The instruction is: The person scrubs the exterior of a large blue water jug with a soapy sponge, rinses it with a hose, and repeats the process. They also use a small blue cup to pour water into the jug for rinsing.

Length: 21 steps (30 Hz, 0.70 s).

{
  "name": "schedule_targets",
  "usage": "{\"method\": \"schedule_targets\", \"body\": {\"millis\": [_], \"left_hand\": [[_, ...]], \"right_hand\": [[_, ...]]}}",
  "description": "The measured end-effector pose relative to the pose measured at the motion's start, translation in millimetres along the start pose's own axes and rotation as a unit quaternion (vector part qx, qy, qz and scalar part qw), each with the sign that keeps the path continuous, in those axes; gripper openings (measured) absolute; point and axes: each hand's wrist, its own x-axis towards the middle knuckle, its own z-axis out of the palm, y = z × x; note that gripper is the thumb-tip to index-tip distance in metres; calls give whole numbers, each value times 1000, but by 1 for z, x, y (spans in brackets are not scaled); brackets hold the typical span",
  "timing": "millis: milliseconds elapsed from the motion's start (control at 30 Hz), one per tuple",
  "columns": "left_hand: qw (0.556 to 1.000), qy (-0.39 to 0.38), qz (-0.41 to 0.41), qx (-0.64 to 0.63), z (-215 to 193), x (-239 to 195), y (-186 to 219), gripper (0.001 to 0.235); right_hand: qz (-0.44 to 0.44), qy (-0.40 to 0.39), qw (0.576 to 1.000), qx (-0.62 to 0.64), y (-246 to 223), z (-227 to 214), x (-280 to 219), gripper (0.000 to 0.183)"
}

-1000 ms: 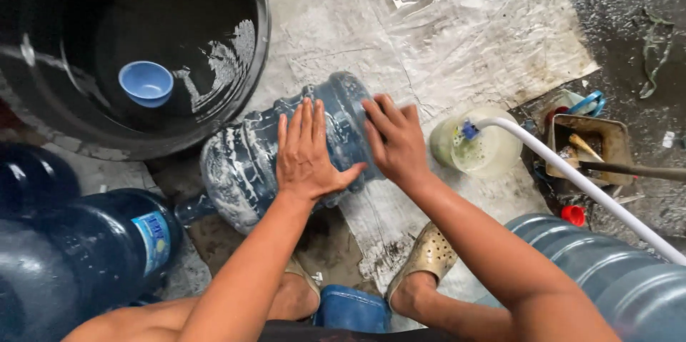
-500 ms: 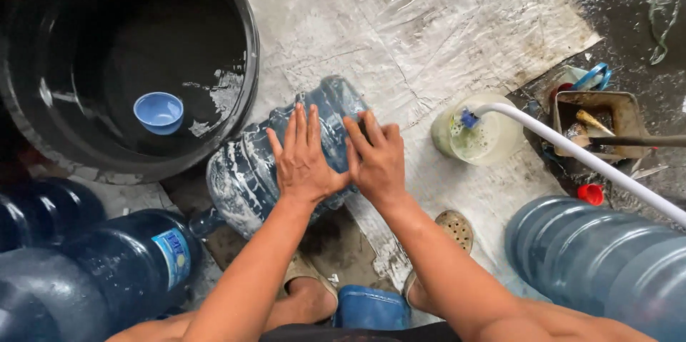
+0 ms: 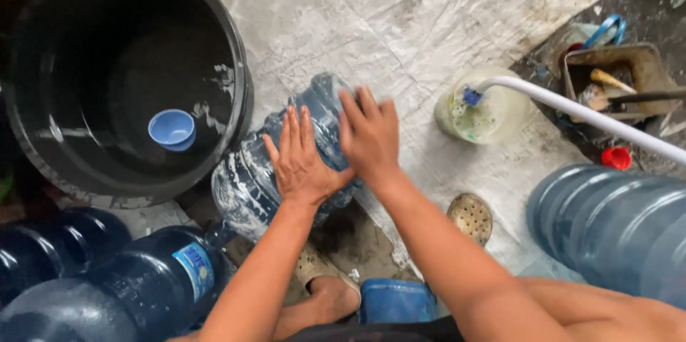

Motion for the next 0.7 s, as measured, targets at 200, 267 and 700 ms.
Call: {"method": "schedule_targets", "body": {"millis": [200,267,700], "left_hand": [[999,-13,-6,-37,-15,4,5,121],[1000,7,0,-28,-8,2,4,121],[999,17,2,-32,-10,3,2,125]], "right_hand": [[-30,-180,982,42,28,61,44,24],[-47,-121,989,68,20,4,10,26],[14,-76,997,29,-12,23,39,20]]}}
